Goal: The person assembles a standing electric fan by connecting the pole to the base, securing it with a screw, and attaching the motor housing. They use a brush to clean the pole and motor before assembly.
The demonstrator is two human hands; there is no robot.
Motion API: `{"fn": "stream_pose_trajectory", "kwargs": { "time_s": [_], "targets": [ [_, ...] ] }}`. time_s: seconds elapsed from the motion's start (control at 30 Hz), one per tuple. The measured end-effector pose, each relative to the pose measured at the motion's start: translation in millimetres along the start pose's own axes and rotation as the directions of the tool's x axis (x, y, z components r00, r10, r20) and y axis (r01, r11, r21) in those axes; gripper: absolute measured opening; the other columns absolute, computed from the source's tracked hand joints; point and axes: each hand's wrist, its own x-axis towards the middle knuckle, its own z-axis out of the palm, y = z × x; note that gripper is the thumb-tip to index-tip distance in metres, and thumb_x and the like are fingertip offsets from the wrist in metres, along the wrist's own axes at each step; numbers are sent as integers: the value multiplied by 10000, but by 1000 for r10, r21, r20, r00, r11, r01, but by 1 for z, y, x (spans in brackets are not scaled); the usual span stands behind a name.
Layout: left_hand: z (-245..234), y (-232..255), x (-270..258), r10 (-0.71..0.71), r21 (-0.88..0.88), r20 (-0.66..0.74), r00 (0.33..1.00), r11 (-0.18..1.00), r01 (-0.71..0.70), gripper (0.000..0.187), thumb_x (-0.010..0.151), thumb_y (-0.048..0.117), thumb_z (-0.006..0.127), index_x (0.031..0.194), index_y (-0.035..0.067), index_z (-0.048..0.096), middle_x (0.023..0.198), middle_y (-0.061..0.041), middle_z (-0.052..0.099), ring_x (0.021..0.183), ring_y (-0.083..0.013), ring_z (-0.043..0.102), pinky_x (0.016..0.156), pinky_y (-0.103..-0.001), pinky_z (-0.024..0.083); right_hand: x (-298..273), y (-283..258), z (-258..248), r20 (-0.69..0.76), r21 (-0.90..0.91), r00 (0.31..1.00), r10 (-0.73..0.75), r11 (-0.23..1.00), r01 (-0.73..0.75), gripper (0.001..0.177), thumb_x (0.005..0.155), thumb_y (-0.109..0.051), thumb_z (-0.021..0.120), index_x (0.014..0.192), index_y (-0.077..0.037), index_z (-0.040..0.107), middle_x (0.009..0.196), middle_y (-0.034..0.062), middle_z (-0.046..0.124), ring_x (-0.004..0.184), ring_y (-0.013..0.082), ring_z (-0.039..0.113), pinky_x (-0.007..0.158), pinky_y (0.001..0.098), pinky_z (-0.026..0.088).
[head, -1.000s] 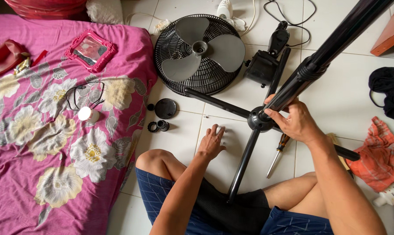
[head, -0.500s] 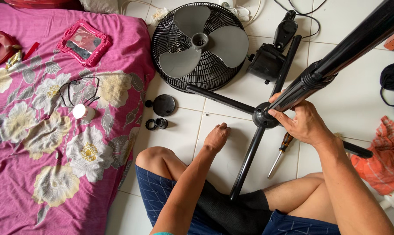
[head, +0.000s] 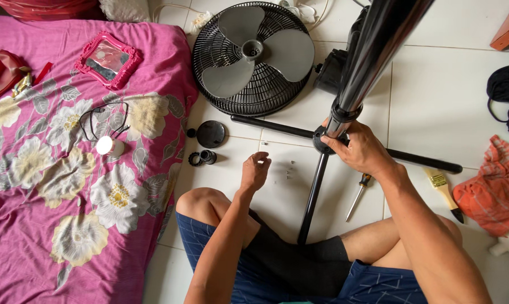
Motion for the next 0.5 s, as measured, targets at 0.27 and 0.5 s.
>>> {"fn": "stream_pose_trajectory", "kwargs": {
  "time_s": [0.27,0.5],
  "targets": [
    [-1,6,-19,17,268,147,989,962,-56,412,901,220,740,1259,32,663,1215,-169,676,1029,-321,689,929,-393,553,-34,-2,14,-149,42,989,-1,999,7,208,982,-171,712,1114,-50,604,1119,125,715,1028,290,706,925,407,575],
    [36,41,-20,-6,471,337,941,867,-163,578,856,32,701,1403,105,528,1343,-177,487,1126,-350,618,959,-405,540,-50,4,-2,-199,41,977,81,996,-74,261,961,-172,707,1158,-24,622,1091,120,699,974,266,697,877,384,557]
  ]
}}
